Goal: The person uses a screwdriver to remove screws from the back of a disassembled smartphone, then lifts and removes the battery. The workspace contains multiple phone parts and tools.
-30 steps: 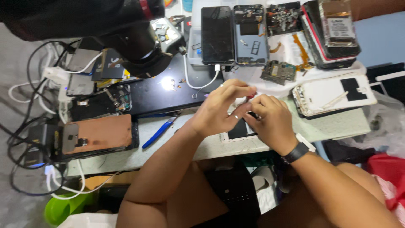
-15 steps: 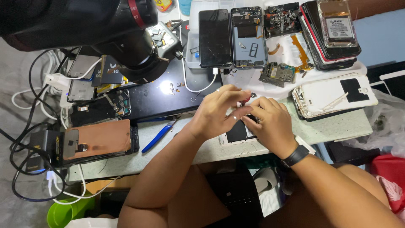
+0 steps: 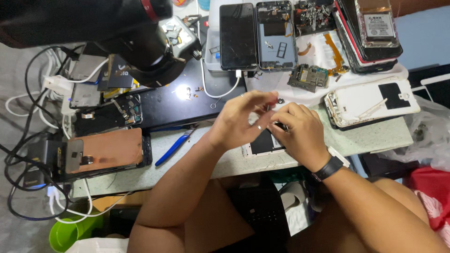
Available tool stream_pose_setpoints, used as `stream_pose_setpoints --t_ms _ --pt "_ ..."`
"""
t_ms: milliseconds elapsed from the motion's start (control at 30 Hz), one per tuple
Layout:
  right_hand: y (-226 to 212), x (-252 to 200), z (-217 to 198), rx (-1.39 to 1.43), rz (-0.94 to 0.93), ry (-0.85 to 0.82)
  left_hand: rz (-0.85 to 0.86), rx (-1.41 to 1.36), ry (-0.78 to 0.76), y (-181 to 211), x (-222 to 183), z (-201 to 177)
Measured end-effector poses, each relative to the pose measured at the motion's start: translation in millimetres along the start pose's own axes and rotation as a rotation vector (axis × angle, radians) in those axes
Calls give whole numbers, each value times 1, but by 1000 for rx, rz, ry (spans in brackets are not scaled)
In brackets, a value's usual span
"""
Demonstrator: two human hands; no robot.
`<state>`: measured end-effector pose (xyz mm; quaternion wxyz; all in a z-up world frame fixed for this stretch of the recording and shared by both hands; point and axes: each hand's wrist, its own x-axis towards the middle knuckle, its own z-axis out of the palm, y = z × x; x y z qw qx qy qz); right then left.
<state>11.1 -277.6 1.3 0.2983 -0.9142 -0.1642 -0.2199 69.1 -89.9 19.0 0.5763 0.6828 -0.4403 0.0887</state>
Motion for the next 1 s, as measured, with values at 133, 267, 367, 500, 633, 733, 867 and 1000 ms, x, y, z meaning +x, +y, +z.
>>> stream_pose_setpoints --t_ms 133,267,367,500,633,733,867,1000 --pt "3 -3 1 38 10 -25 -10 -6 95 -11 -7 4" --pt "3 -1 0 60 26 -34 71 71 127 -15 -6 -1" --pt "2 1 -1 80 52 -30 76 68 107 -13 -4 -2" --pt "2 0 -1 101 77 -40 68 55 107 -13 -5 -2" --pt "1 0 -1 86 55 -27 73 79 99 -13 -5 -3" --pt "1 0 -1 77 47 -23 66 72 91 -13 -5 -2" --pt "2 1 -1 111 97 -33 87 69 113 -14 -4 0" --pt "6 3 -4 289 220 -92 109 67 162 -16 -4 -2"
